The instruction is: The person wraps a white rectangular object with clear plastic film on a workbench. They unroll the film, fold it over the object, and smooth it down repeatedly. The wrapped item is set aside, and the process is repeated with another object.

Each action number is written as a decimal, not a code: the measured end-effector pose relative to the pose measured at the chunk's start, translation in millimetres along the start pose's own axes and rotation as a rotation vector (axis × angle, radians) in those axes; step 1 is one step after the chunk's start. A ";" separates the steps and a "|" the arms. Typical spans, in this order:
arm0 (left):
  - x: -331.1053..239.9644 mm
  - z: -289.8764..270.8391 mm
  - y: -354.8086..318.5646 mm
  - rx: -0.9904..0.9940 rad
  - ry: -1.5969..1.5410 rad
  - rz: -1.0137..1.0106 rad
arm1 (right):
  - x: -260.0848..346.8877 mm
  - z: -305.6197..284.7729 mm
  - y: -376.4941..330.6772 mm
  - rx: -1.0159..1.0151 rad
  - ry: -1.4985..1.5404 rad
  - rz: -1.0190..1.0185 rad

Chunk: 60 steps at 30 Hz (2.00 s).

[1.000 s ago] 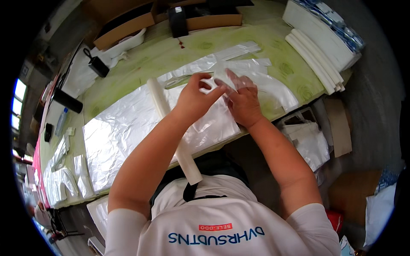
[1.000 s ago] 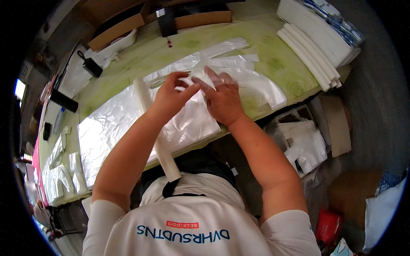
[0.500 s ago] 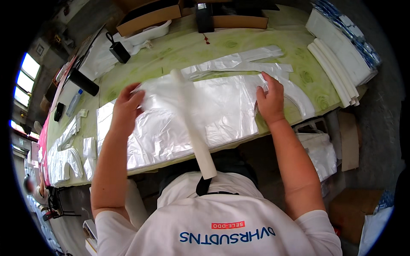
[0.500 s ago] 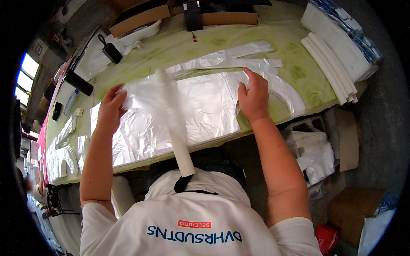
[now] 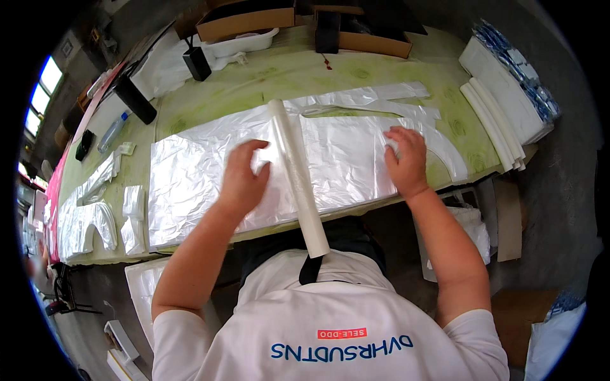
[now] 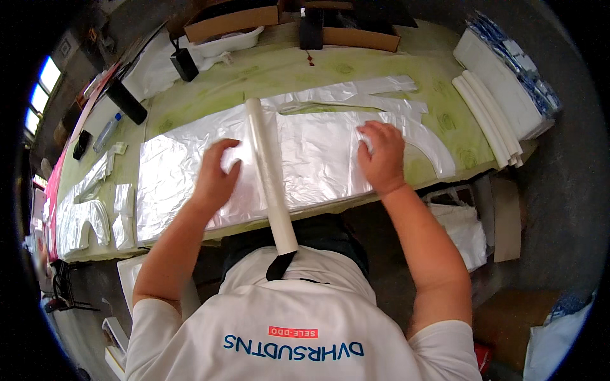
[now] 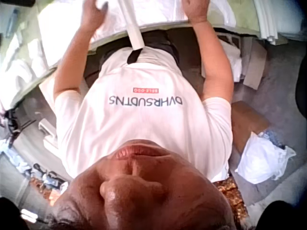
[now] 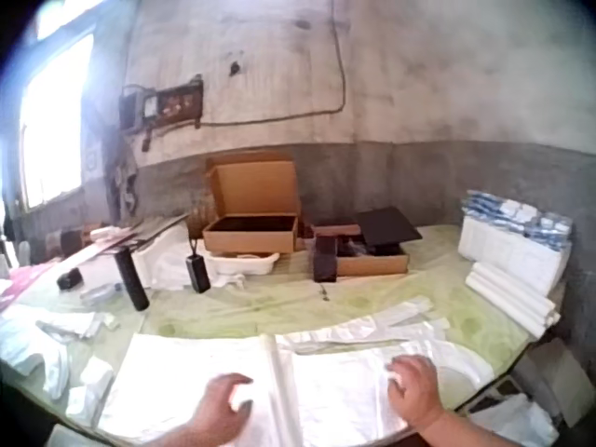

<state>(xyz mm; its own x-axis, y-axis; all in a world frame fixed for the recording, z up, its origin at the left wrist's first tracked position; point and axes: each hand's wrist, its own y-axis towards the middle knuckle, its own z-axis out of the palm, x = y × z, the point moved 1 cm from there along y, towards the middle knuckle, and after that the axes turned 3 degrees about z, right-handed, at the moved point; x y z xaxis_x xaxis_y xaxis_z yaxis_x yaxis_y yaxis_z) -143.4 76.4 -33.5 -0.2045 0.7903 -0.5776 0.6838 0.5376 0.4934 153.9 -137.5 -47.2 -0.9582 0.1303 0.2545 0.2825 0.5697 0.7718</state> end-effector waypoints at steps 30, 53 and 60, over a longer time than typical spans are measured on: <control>-32.6 0.5 14.2 0.186 0.084 0.307 | 168.8 12.2 -21.3 0.523 0.580 -0.083; -0.2 -36.5 -46.9 0.286 0.107 -0.028 | 28.1 165.3 108.7 0.687 -0.330 0.606; -3.9 -35.1 -45.3 0.270 0.059 -0.031 | -215.6 -16.5 88.6 0.610 -0.661 1.043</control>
<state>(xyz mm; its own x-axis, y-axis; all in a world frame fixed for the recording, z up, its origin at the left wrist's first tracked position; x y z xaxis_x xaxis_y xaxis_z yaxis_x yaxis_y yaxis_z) -198.2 59.3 -30.7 -0.2634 0.7947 -0.5468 0.8370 0.4701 0.2801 386.3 -128.5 -24.1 -0.2076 0.9733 0.0982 0.9772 0.2108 -0.0235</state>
